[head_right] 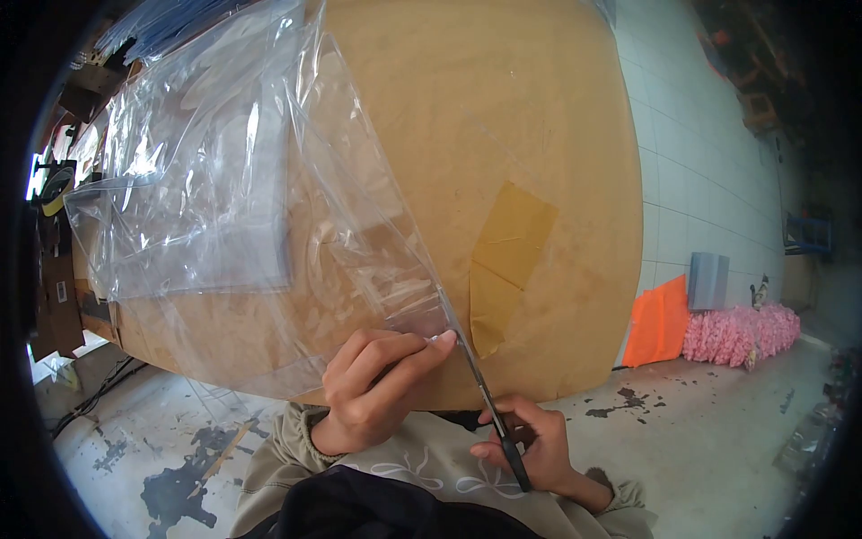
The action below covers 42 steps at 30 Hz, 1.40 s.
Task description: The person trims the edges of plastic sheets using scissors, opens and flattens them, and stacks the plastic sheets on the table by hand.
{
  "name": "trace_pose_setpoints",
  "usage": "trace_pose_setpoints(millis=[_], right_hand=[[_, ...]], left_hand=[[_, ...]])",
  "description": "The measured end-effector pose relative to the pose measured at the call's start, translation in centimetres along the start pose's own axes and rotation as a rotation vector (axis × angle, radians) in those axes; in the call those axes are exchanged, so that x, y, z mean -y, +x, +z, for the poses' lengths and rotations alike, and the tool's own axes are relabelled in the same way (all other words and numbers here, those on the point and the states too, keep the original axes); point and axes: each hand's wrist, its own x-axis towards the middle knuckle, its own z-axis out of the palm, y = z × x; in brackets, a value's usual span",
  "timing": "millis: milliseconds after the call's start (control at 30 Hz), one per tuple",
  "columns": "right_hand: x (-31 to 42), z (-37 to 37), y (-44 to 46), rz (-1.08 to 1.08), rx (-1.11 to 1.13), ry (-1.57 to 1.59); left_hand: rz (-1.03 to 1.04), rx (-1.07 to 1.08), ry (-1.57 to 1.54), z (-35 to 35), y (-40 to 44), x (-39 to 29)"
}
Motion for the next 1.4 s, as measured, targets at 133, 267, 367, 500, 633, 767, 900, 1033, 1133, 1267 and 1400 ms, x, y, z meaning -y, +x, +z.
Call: trace_pose_setpoints(millis=[133,267,367,500,633,767,900,1033,1133,1267,1400], right_hand=[[0.8,0.1,0.2,0.012,0.038,0.096],[0.8,0.7,0.7,0.007,0.059,0.212],[0.5,1.1,0.7,-0.012,0.048,0.261],[0.4,1.2,0.7,-0.031,0.032,0.24],[0.5,1.0,0.5,-0.016,0.033,0.189],[0.6,1.0,0.5,-0.026,0.022,0.138],[0.7,1.2,0.5,-0.021,-0.007,0.089],[0.5,0.8,0.4,-0.006,0.0,-0.002],[0.6,0.5,0.4,0.009,0.042,0.059],[1.4,-1.9,-0.4,0.04,0.054,0.128],[2.7,-3.6,0.1,-0.12,-0.272,-0.32]], left_hand=[[0.043,-0.021,0.002,0.1,-0.1,0.0],[0.042,0.01,-0.03,-0.3,0.0,-0.1],[0.053,0.008,-0.023,-0.3,0.1,-0.1],[0.064,-0.013,-0.022,0.1,0.0,0.1],[0.071,-0.022,-0.027,0.0,-0.1,0.0],[0.064,-0.033,-0.037,0.2,-0.2,0.0],[0.064,-0.025,-0.018,-0.1,0.0,0.0],[0.068,-0.04,-0.025,0.0,-0.2,0.1],[0.039,-0.046,-0.028,0.0,0.0,-0.1],[0.01,-0.093,-0.002,0.1,-0.1,0.0],[-0.093,-0.104,-0.036,-0.3,-0.2,-0.4]])
